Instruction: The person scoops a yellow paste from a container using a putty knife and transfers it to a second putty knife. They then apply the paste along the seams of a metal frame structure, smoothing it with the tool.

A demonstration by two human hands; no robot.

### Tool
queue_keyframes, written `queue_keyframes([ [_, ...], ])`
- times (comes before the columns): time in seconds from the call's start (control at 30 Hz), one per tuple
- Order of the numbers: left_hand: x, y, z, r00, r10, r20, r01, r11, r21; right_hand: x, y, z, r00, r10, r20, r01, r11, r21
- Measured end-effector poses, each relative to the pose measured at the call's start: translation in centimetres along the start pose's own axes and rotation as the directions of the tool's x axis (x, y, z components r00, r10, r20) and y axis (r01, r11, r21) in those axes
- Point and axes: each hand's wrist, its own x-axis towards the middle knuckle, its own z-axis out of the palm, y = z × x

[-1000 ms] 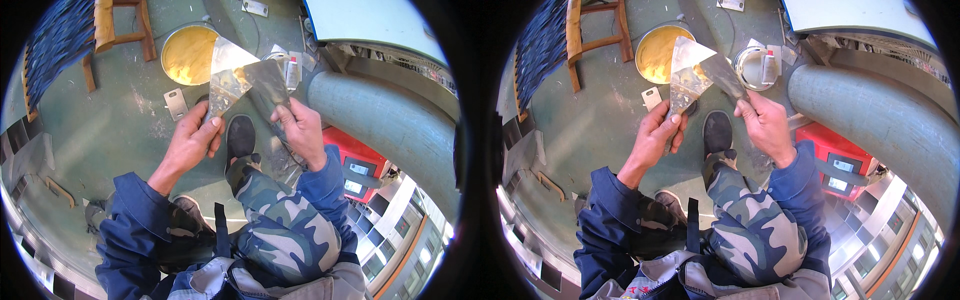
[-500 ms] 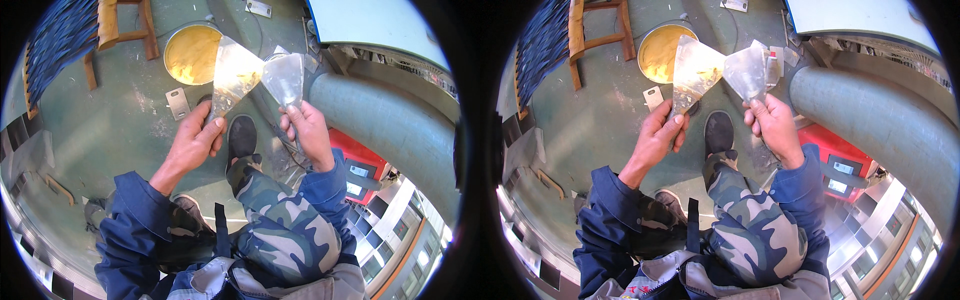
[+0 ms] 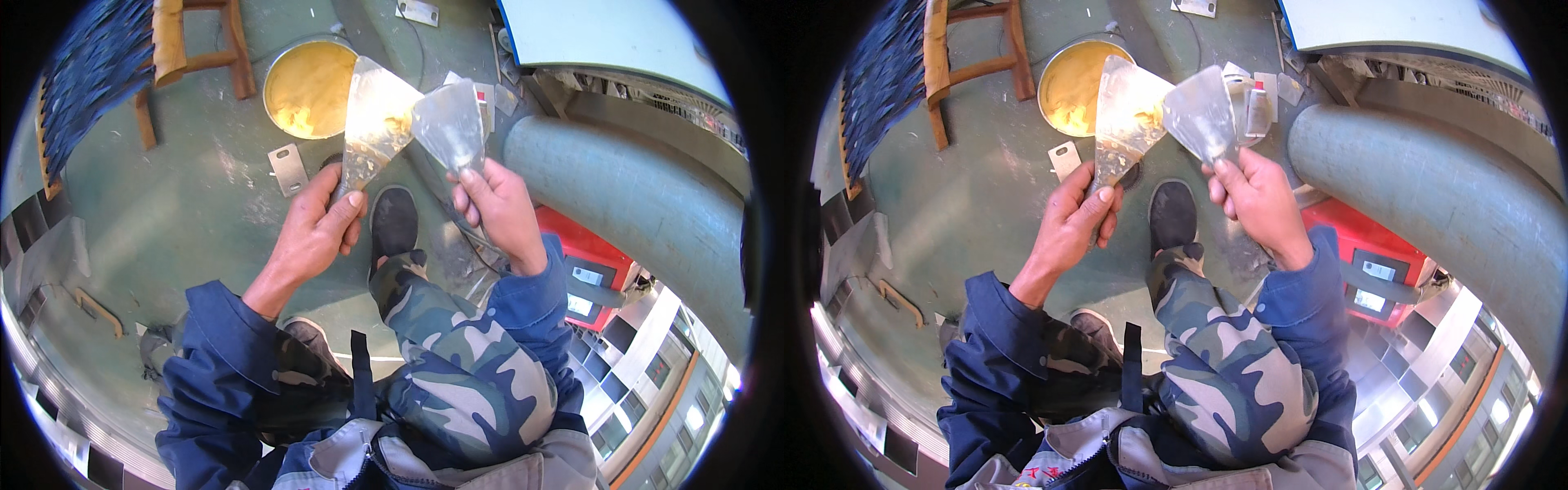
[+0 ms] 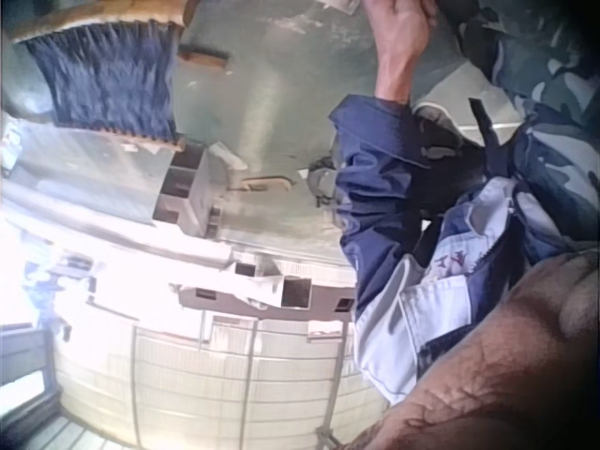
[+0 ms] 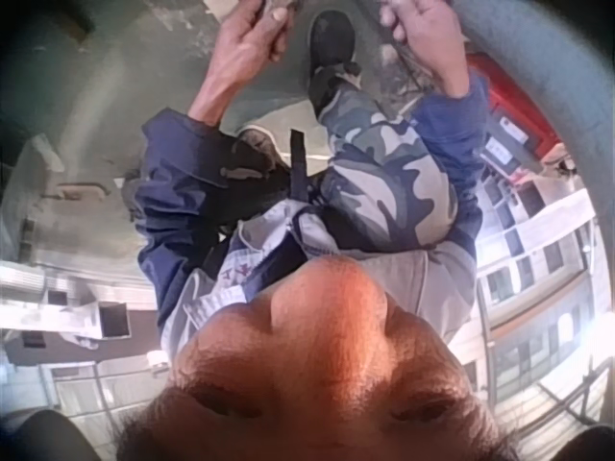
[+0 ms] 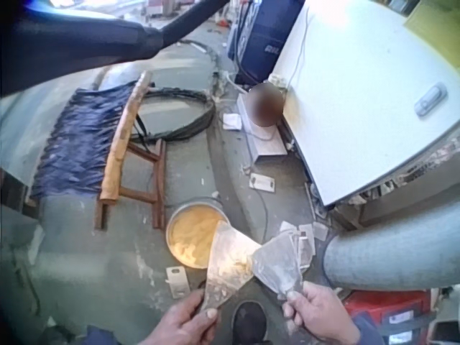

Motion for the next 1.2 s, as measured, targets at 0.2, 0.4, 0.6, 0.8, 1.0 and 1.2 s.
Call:
queue_keyframes([
  [0.2, 0.1, 0.1, 0.3, 1.0, 0.016, 0.009, -0.017, 1.0, 0.009, 0.6, 0.2, -0.2, 0.997, -0.048, -0.055, 0.049, 0.999, 0.02],
  [0.4, 0.0, 0.1, 0.5, 0.998, 0.052, 0.035, -0.053, 0.998, 0.032, -0.1, -0.1, -0.7, 1.0, 0.007, 0.018, -0.007, 1.0, -0.003],
  [0.6, -0.1, 1.0, 1.0, 0.992, 0.126, -0.016, -0.125, 0.99, 0.068, 0.5, -1.4, -0.5, 0.984, -0.149, -0.102, 0.138, 0.984, -0.111],
  [0.8, -3.0, 4.0, 3.2, 0.976, 0.194, -0.099, -0.188, 0.98, 0.07, -2.8, -7.0, -1.5, 0.786, -0.614, 0.065, 0.455, 0.504, -0.734],
  [1.0, -11.5, 9.7, 7.7, 0.936, 0.245, -0.253, -0.264, 0.964, -0.044, -11.5, -17.2, -2.2, 0.742, -0.577, 0.342, 0.592, 0.322, -0.739],
  [1.2, -21.5, 17.5, 11.3, 0.891, 0.269, -0.366, -0.303, 0.952, -0.039, -19.0, -26.9, -1.8, 0.672, -0.662, 0.332, 0.661, 0.334, -0.672],
])
